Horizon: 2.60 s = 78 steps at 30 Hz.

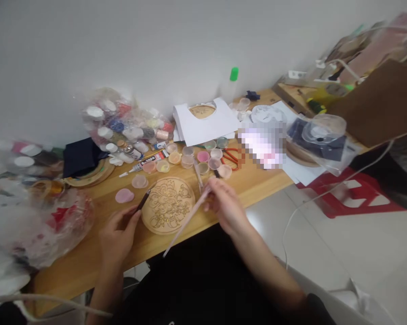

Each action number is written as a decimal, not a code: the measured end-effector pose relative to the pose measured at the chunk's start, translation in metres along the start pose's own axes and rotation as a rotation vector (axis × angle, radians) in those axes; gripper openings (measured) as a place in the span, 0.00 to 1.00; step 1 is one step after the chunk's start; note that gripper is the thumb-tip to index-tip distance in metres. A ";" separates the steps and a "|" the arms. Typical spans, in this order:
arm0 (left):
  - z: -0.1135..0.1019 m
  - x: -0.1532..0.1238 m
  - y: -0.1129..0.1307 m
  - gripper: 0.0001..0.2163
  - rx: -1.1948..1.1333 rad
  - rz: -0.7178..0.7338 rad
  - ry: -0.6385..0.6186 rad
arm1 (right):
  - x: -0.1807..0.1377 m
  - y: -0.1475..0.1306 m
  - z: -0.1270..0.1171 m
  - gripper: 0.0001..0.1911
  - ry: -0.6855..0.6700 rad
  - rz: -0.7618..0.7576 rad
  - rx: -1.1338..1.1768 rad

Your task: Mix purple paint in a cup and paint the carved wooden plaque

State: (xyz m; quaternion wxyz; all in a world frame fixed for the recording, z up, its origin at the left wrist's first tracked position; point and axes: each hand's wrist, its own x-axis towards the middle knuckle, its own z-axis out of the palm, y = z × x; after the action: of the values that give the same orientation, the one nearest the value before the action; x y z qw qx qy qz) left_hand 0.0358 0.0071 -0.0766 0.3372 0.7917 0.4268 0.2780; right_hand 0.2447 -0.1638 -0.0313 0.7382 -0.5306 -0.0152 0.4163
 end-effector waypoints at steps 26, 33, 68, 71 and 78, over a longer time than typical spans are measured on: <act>-0.013 -0.001 -0.008 0.10 0.314 0.347 0.089 | -0.009 0.049 -0.009 0.15 0.039 -0.359 -0.550; -0.027 -0.005 -0.021 0.11 0.378 0.299 0.048 | -0.007 0.027 0.004 0.13 -0.002 -0.369 -0.466; -0.018 0.082 -0.013 0.15 0.196 0.042 -0.107 | 0.023 -0.004 -0.015 0.06 0.130 -0.591 -0.607; -0.017 0.093 -0.013 0.16 0.094 0.060 -0.038 | 0.019 -0.008 -0.021 0.05 0.156 -0.659 -0.691; -0.004 0.099 -0.019 0.22 -0.136 0.028 0.021 | 0.021 -0.040 -0.007 0.06 0.017 -0.696 -0.583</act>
State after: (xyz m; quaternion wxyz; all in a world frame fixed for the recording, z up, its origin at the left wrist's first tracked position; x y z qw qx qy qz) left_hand 0.0710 0.1014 -0.0739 0.3817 0.7700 0.3992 0.3195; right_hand 0.2857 -0.1592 -0.0118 0.6542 -0.6828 -0.3033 0.1173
